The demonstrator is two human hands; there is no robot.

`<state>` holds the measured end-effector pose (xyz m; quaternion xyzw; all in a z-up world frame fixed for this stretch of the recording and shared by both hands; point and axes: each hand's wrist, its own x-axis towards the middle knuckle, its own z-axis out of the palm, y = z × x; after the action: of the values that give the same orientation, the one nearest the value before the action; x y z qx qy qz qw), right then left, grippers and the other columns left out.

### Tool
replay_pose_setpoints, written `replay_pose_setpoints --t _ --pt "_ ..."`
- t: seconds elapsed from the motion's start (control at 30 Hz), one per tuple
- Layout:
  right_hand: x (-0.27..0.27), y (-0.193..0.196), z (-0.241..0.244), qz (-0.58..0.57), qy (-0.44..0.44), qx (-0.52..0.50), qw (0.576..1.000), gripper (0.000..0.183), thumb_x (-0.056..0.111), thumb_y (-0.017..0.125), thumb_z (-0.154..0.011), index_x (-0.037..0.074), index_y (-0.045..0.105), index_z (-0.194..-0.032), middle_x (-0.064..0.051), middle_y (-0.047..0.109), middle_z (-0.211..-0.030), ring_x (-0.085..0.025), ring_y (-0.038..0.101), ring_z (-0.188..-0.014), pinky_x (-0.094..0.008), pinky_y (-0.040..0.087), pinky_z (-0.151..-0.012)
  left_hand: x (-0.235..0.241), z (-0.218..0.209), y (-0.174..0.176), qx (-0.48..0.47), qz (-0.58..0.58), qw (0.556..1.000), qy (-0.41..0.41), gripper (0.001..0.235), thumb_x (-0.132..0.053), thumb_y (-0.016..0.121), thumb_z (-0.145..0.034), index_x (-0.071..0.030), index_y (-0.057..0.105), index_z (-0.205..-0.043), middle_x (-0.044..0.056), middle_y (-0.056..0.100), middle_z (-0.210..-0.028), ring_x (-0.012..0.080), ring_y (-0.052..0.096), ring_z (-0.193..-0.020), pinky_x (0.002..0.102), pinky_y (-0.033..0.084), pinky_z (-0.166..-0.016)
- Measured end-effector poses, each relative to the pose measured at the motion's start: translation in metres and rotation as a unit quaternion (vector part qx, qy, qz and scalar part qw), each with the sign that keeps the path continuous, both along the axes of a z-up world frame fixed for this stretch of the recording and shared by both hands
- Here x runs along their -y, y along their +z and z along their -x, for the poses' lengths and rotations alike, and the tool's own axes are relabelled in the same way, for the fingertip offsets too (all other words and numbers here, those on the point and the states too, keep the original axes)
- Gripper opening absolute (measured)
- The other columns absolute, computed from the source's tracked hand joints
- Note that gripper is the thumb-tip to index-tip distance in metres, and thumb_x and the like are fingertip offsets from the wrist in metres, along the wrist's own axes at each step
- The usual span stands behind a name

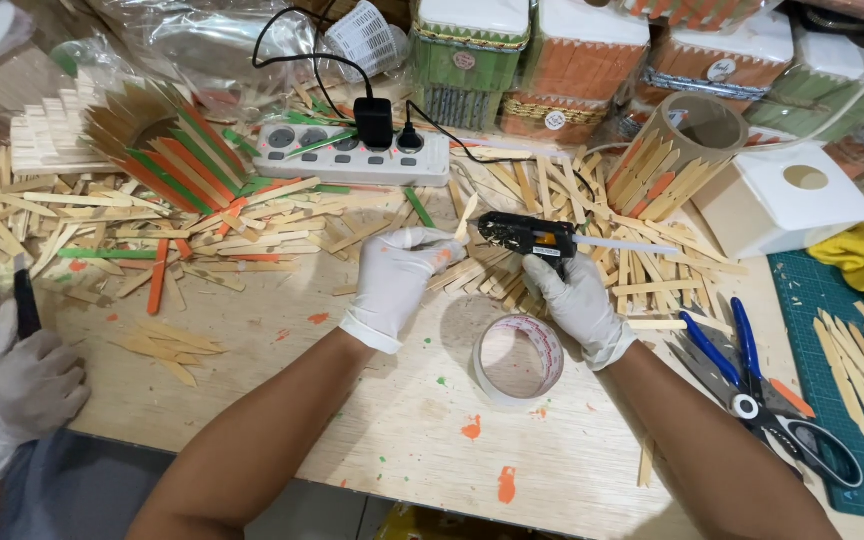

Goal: The person is crafting a decorative item by cutting popsicle sticks to size and gluing them onto a cylindrical container.

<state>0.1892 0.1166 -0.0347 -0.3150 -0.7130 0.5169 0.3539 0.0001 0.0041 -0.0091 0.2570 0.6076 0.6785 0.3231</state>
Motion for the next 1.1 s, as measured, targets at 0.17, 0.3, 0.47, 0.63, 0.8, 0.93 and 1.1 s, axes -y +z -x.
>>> replay_pose_setpoints --t 0.17,0.3,0.47,0.63,0.8,0.93,1.1 --pt "-0.003 0.003 -0.004 -0.010 0.008 -0.008 1.000 0.033 0.025 0.071 -0.100 0.011 0.066 -0.070 -0.002 0.058 -0.053 -0.010 0.047 -0.052 -0.023 0.043 -0.056 -0.003 0.002 -0.008 -0.001 -0.010 1.000 -0.001 0.026 -0.009 0.090 -0.069 -0.006 0.082 -0.094 0.017 0.078 -0.087 0.0117 0.065 -0.072 0.027 0.058 -0.062" --pt "0.000 0.003 -0.002 -0.009 0.006 0.000 1.000 0.030 0.026 0.071 -0.099 0.012 0.066 -0.073 -0.001 0.059 -0.055 -0.009 0.047 -0.053 -0.023 0.042 -0.055 -0.003 0.002 -0.007 0.000 -0.007 1.000 -0.001 0.026 -0.010 0.090 -0.069 -0.006 0.082 -0.094 0.017 0.078 -0.088 0.0126 0.066 -0.073 0.028 0.059 -0.063" --pt "0.009 0.014 0.001 -0.005 -0.003 0.008 1.000 0.029 0.027 0.071 -0.099 0.012 0.064 -0.075 -0.001 0.059 -0.056 -0.009 0.048 -0.055 -0.023 0.042 -0.056 -0.003 0.004 -0.007 -0.015 -0.020 1.000 0.001 0.025 -0.007 0.090 -0.069 -0.006 0.082 -0.092 0.018 0.078 -0.087 0.0149 0.068 -0.078 0.030 0.061 -0.063" --pt "0.008 0.012 0.002 -0.023 -0.016 0.036 0.999 0.026 0.028 0.073 -0.097 0.011 0.069 -0.077 -0.001 0.060 -0.058 -0.009 0.048 -0.056 -0.023 0.042 -0.056 -0.002 0.003 -0.007 -0.014 -0.028 0.999 0.003 0.025 -0.008 0.090 -0.069 -0.005 0.082 -0.092 0.017 0.079 -0.089 0.0148 0.067 -0.080 0.031 0.060 -0.065" --pt "0.022 0.040 0.009 -0.042 -0.016 0.034 0.998 0.021 0.026 0.076 -0.095 0.009 0.071 -0.083 -0.001 0.063 -0.065 -0.009 0.052 -0.061 -0.023 0.044 -0.060 -0.003 0.006 -0.011 -0.030 -0.035 0.999 0.012 0.026 -0.005 0.091 -0.067 -0.005 0.082 -0.091 0.017 0.079 -0.088 0.0144 0.068 -0.083 0.033 0.059 -0.072" --pt "0.023 0.040 0.009 -0.075 -0.003 0.031 0.997 0.018 0.025 0.077 -0.095 0.008 0.075 -0.100 -0.002 0.068 -0.078 -0.011 0.055 -0.068 -0.028 0.052 -0.068 -0.002 0.010 -0.013 -0.040 -0.039 0.998 0.005 0.024 -0.004 0.091 -0.066 -0.006 0.083 -0.089 0.015 0.079 -0.087 0.0137 0.067 -0.083 0.032 0.059 -0.074" --pt "0.017 0.029 0.011 -0.170 -0.003 0.049 0.984 0.017 0.020 0.079 -0.093 0.006 0.076 -0.103 -0.009 0.072 -0.080 -0.013 0.062 -0.071 -0.029 0.054 -0.068 0.005 0.009 -0.001 -0.034 -0.034 0.999 -0.006 0.024 -0.004 0.091 -0.066 -0.007 0.083 -0.088 0.014 0.079 -0.086 0.0131 0.068 -0.082 0.032 0.059 -0.075"
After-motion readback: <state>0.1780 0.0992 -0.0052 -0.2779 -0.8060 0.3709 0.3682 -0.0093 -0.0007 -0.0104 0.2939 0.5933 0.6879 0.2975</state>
